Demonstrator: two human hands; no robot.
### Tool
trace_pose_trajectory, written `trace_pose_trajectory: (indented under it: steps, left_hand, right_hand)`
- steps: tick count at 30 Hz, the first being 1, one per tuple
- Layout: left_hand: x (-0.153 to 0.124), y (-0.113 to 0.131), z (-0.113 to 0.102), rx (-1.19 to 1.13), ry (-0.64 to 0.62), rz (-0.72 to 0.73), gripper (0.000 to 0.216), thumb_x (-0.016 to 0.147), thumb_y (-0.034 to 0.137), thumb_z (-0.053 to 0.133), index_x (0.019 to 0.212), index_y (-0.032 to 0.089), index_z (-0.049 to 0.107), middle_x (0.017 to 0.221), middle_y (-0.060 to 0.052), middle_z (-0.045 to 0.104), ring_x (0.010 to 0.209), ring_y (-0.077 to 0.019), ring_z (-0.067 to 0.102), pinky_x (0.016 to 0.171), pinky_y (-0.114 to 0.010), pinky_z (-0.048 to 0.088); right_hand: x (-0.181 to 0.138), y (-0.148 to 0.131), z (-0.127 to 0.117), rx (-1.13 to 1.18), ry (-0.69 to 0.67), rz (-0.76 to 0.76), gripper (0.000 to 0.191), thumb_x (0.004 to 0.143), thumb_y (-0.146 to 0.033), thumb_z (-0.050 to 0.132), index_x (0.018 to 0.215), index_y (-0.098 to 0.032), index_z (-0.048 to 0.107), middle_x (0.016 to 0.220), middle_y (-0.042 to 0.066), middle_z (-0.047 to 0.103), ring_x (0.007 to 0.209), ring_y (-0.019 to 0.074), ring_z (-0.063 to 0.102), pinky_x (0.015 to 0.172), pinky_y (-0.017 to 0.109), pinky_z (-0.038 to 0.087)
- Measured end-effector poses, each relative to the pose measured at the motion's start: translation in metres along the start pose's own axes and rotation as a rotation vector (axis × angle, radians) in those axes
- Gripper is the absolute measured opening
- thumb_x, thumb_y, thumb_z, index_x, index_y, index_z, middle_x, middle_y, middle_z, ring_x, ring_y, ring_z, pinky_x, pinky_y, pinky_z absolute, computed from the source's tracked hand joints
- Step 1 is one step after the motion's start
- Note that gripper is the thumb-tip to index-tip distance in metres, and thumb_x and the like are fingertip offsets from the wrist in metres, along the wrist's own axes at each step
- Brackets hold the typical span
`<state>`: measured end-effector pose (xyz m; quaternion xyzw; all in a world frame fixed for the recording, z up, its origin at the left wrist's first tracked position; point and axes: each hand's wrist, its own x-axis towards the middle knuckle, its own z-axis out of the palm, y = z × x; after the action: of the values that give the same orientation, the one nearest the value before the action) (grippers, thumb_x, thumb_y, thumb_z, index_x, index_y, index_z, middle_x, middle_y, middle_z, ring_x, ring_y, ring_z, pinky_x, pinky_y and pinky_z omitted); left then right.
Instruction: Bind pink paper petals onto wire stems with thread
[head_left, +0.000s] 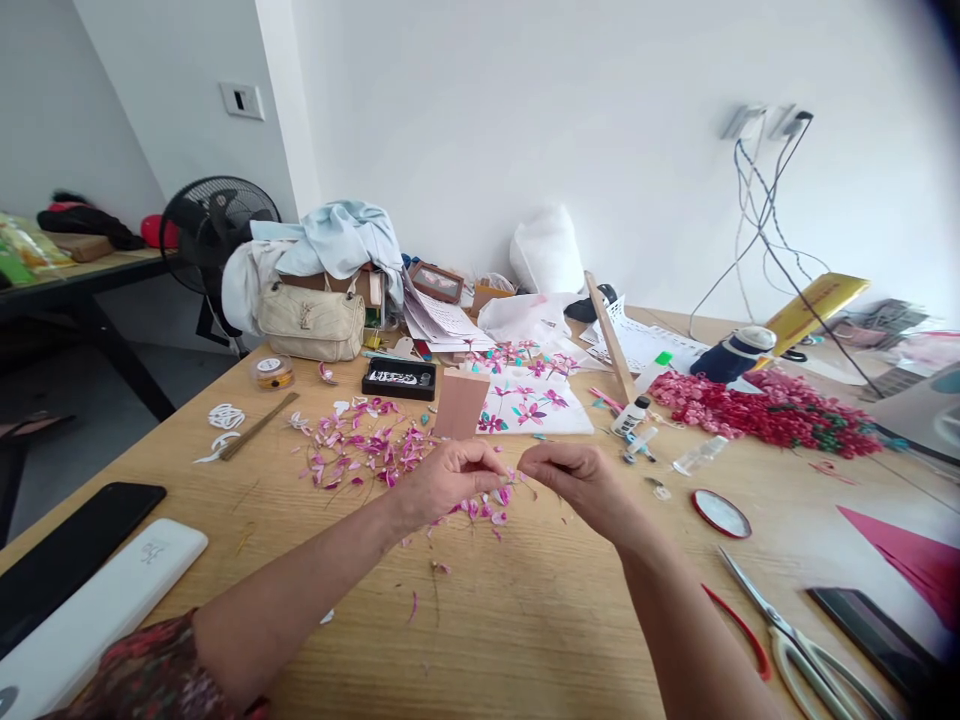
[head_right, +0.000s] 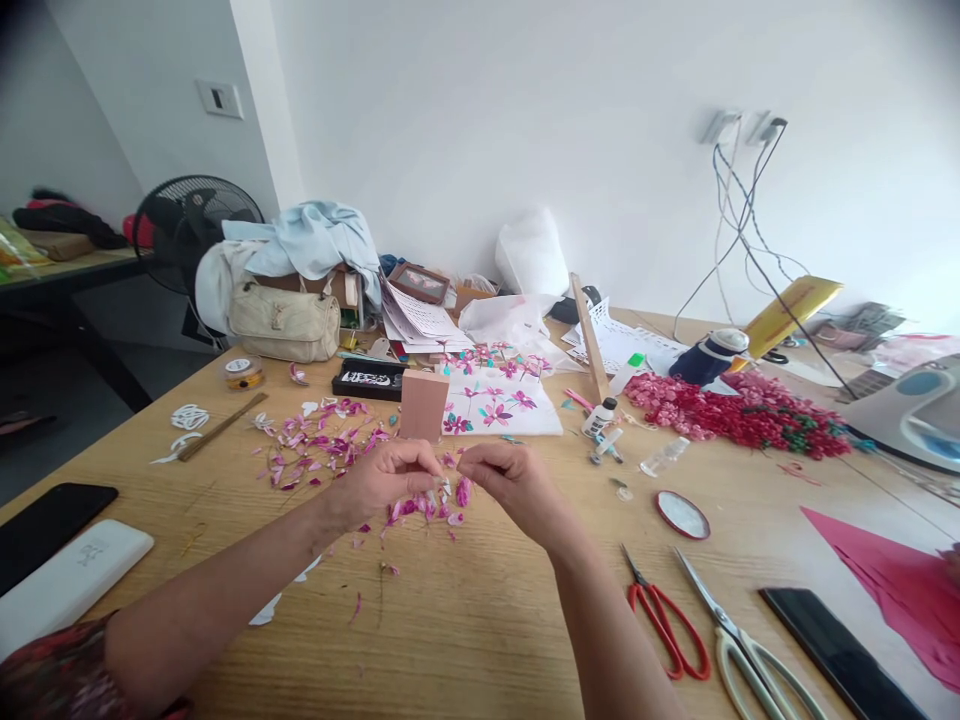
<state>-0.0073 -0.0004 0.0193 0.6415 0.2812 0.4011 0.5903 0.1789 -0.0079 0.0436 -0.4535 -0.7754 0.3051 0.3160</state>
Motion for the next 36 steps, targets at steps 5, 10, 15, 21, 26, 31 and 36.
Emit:
trace_pose_trajectory:
  steps: [5,10,15,21,26,31,36]
  left_hand:
    - [0.001,-0.005,0.002,-0.140,0.146,-0.026,0.010,0.072,0.023,0.060,0.070,0.013,0.058,0.064,0.002,0.051,0.060,-0.0075,0.045,0.057,-0.020,0.034]
    - [0.006,-0.006,0.002,0.166,0.240,0.069,0.006,0.074,0.017,0.056,0.070,0.014,0.060,0.067,0.001,0.053,0.064,-0.0098,0.049,0.061,-0.022,0.037]
    - [0.003,0.000,0.002,0.422,0.124,0.187,0.010,0.076,0.015,0.054,0.071,0.014,0.063,0.071,-0.001,0.056,0.069,-0.0116,0.052,0.066,-0.024,0.039]
    - [-0.001,0.000,0.001,0.113,0.016,0.069,0.009,0.072,0.021,0.061,0.072,0.013,0.063,0.071,-0.002,0.055,0.067,-0.0108,0.051,0.064,-0.022,0.038]
    - [-0.003,0.001,0.004,-0.200,0.107,-0.035,0.015,0.070,0.026,0.064,0.070,0.012,0.060,0.067,0.000,0.054,0.062,-0.0084,0.047,0.059,-0.020,0.036]
    - [0.002,-0.001,0.006,-0.077,0.266,0.015,0.010,0.073,0.023,0.058,0.070,0.013,0.058,0.064,0.002,0.051,0.060,-0.0084,0.045,0.057,-0.020,0.036]
    - [0.004,-0.001,0.004,0.299,0.260,0.131,0.008,0.074,0.017,0.056,0.069,0.014,0.061,0.069,0.000,0.055,0.067,-0.0110,0.050,0.064,-0.022,0.038]
  right_hand:
    - [-0.009,0.012,0.025,0.090,0.092,0.029,0.024,0.080,-0.035,0.051,0.070,-0.016,0.062,0.065,0.002,0.060,0.060,0.0133,0.052,0.056,0.023,0.041]
    - [-0.019,-0.014,0.026,-0.340,0.099,-0.054,0.026,0.085,-0.027,0.043,0.073,-0.018,0.063,0.062,0.002,0.060,0.057,0.0117,0.051,0.054,0.021,0.037]
    - [-0.013,-0.037,0.008,-0.582,0.043,-0.112,0.030,0.086,-0.023,0.039,0.068,-0.018,0.062,0.058,0.001,0.055,0.053,0.0102,0.047,0.051,0.020,0.032]
    - [-0.005,-0.017,-0.005,-0.223,0.022,-0.021,0.023,0.083,-0.029,0.047,0.069,-0.017,0.062,0.064,0.001,0.059,0.059,0.0116,0.050,0.054,0.021,0.037]
    - [-0.008,0.006,0.013,0.114,0.104,0.039,0.026,0.079,-0.037,0.053,0.066,-0.016,0.062,0.063,0.002,0.059,0.057,0.0128,0.050,0.052,0.022,0.040]
    - [-0.018,-0.002,0.030,-0.103,0.155,-0.004,0.024,0.083,-0.031,0.047,0.073,-0.017,0.064,0.062,0.002,0.060,0.057,0.0126,0.051,0.055,0.022,0.039]
    - [-0.021,-0.029,0.019,-0.426,0.092,-0.103,0.027,0.086,-0.025,0.041,0.074,-0.017,0.063,0.062,0.002,0.059,0.055,0.0112,0.050,0.052,0.021,0.035]
